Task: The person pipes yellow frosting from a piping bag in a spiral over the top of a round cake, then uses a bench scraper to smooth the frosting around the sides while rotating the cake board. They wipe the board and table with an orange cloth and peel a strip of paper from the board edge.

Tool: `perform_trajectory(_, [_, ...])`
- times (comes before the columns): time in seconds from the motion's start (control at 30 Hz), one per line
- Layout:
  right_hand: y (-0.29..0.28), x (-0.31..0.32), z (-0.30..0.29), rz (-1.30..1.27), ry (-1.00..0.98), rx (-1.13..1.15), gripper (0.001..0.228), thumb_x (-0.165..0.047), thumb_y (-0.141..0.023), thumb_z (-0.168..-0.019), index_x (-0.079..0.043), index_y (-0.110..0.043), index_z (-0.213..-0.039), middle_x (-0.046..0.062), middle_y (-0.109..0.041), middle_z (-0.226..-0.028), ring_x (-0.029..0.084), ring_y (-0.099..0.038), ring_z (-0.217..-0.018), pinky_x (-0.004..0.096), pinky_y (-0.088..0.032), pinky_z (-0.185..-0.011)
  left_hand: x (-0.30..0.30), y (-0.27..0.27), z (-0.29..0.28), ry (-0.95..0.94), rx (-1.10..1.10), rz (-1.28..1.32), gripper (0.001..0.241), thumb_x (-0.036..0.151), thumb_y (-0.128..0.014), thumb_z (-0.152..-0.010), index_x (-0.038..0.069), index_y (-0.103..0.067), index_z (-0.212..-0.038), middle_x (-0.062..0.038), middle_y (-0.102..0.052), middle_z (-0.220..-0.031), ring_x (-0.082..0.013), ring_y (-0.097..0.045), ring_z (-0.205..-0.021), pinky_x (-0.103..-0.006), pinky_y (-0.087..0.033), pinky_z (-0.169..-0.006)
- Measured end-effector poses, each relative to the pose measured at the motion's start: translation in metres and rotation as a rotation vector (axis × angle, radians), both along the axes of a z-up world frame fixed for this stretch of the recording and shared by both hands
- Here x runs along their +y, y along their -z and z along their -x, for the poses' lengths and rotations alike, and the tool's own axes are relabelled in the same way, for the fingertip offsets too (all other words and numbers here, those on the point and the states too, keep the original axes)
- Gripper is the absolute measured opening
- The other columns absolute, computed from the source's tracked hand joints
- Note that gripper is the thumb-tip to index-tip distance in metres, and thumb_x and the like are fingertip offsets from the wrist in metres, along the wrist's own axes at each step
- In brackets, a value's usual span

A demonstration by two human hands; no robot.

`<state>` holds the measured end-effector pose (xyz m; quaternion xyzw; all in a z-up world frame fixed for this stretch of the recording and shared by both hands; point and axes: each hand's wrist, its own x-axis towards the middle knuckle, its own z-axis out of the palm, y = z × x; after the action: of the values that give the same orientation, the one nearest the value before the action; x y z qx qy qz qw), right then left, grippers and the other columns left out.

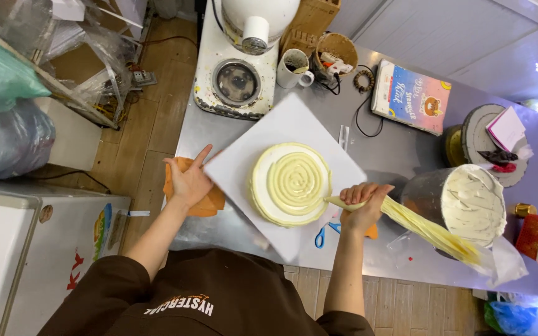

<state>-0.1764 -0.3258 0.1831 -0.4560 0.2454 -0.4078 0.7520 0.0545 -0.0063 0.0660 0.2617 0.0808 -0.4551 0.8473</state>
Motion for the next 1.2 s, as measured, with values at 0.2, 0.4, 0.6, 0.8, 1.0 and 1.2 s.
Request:
perform_trajectory(0.2, [-0.003,-0.003,-0.039,-0.046,-0.062,0.004,0.059,-0.06,-0.04,-0.108,-0.015,-0.034,-0.071,-0.001,-0.029,-0.057,0.015,-0.031,-0.047,0.033,-0.037,-0.054,0.017,0.013,0.007,-0.125,0.023,0.097,0.126,0.098,-0.019,-0.073,0.01,-0.028,-0.163,-0.021,-0.036,-0.165,-0.0352,-0.032,-0.154,-0.0509,-0.022,-0.128])
perform_trajectory(0.4, [-0.006,-0.016,-0.064,0.007,-0.059,0.035,0.06,-0.061,-0.042,-0.109,-0.016,-0.032,-0.071,-0.001,-0.028,-0.058,0.013,-0.029,-0.048,0.031,-0.035,-0.053,0.026,0.018,0.008,-0.163,0.016,0.048,0.129,0.099,-0.019,-0.069,0.009,-0.031,-0.161,-0.022,-0.037,-0.163,-0.0333,-0.033,-0.152,-0.0494,-0.023,-0.124])
perform_trajectory(0.6, [-0.01,-0.034,-0.066,0.058,-0.025,0.052,0.059,-0.059,-0.043,-0.108,-0.016,-0.032,-0.07,-0.002,-0.028,-0.056,0.014,-0.029,-0.046,0.031,-0.034,-0.049,0.025,0.018,0.01,-0.194,0.112,0.109,0.126,0.098,-0.019,-0.075,0.007,-0.03,-0.162,-0.023,-0.036,-0.163,-0.0363,-0.033,-0.151,-0.0514,-0.023,-0.127])
perform_trajectory(0.8, [-0.014,-0.038,-0.044,0.093,0.032,0.077,0.058,-0.057,-0.045,-0.11,-0.015,-0.033,-0.071,-0.001,-0.03,-0.057,0.013,-0.028,-0.046,0.031,-0.032,-0.049,0.019,0.014,0.013,-0.126,0.026,0.033,0.127,0.098,-0.018,-0.071,0.01,-0.03,-0.161,-0.022,-0.038,-0.163,-0.0328,-0.035,-0.151,-0.0495,-0.023,-0.123])
perform_trajectory(1.0, [-0.007,-0.043,-0.015,0.054,0.045,0.038,0.058,-0.056,-0.047,-0.11,-0.015,-0.035,-0.071,-0.001,-0.029,-0.056,0.013,-0.027,-0.044,0.03,-0.029,-0.047,0.017,0.016,0.015,-0.123,0.052,0.07,0.124,0.096,-0.018,-0.075,0.008,-0.029,-0.162,-0.024,-0.037,-0.163,-0.0361,-0.035,-0.151,-0.0515,-0.024,-0.127])
perform_trajectory(1.2, [-0.017,-0.029,0.009,0.105,0.036,0.142,0.06,-0.058,-0.05,-0.108,-0.015,-0.034,-0.069,-0.002,-0.028,-0.054,0.012,-0.026,-0.043,0.03,-0.028,-0.045,0.013,0.021,0.016,-0.083,0.052,0.06,0.128,0.099,-0.02,-0.071,0.01,-0.029,-0.162,-0.022,-0.037,-0.163,-0.0333,-0.035,-0.151,-0.0472,-0.023,-0.127])
